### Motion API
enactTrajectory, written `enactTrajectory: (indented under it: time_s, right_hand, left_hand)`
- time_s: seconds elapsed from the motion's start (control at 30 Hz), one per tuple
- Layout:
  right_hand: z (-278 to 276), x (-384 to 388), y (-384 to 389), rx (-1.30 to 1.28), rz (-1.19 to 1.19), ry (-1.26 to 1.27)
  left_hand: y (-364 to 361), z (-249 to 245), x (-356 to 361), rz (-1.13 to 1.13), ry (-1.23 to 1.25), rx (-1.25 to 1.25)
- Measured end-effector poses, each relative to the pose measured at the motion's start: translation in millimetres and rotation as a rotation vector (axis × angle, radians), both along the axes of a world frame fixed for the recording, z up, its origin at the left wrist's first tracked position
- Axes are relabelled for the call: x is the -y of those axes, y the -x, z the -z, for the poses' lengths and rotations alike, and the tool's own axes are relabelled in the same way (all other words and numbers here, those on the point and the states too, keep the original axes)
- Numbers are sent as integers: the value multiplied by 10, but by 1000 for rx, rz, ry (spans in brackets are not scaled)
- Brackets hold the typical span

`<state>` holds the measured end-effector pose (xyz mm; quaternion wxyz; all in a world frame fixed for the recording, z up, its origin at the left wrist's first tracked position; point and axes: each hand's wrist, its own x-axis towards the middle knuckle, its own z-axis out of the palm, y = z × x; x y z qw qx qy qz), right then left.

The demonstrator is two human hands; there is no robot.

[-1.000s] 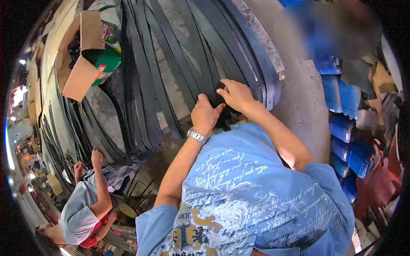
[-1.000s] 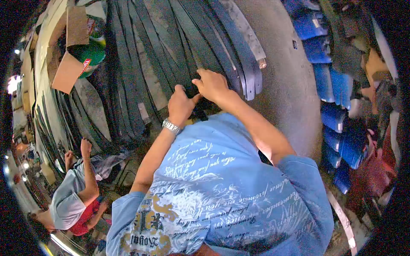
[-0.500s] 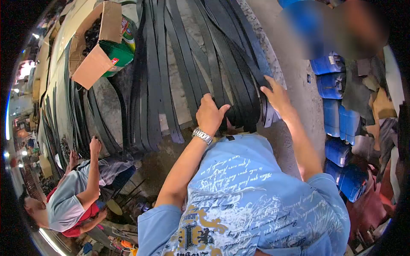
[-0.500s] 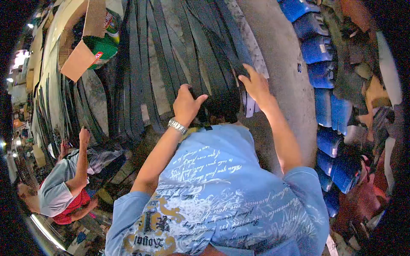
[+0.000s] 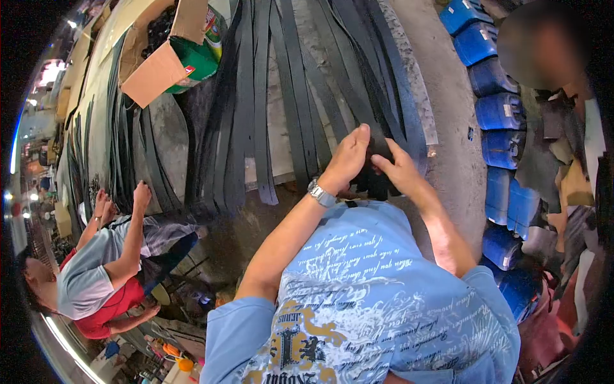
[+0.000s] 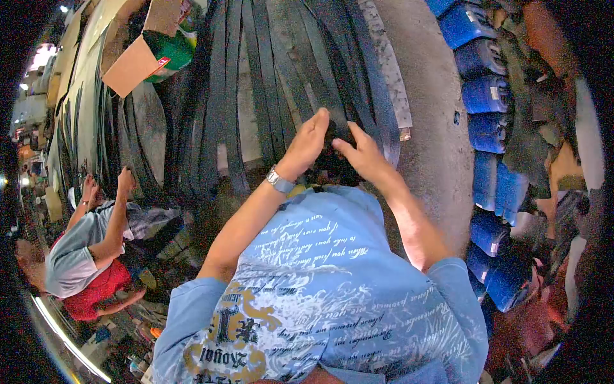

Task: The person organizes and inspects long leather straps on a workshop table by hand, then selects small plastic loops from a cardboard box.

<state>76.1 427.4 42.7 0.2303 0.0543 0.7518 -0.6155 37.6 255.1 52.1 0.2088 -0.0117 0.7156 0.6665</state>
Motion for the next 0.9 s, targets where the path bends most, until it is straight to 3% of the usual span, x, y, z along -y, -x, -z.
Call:
enactTrajectory:
  time_s: [0.07,0.13,0.2,0.27,0.3,0.4,0.7,0.8,0.9]
  right_hand:
    - [-104,-102,14,89,62,-40]
    - [188,-364,-55,-177,122,-305]
    - [86,-548,-51,-51,124,-216]
    - [185,-738,-63,-49,85,-426]
    - [236,-800,-83,-47,67,-533]
    - [335,-856,-121,-151,74,-500]
    - [1,-750,-143,-138,2,-622]
    - [-170,-615,-176,-20,31,-562]
    - [-51,-620,-242,-413,-133,-773]
  left_hand:
    - [64,140,202,63,410,-377]
    - [-49,234,513,25,839,-531]
    - [-141,321,912,46,975,-434]
    - [-213,263,1188,50,1050,-295]
    - [-242,300,1316,48,1053,-319]
    - [-253,343,1539,59,1075,-334]
    - [-291,403,1590,-12,1021,-350]
    - [-343,294,1587,-70,1000,-262]
    - [-354,339,1613,-242,854,-298]
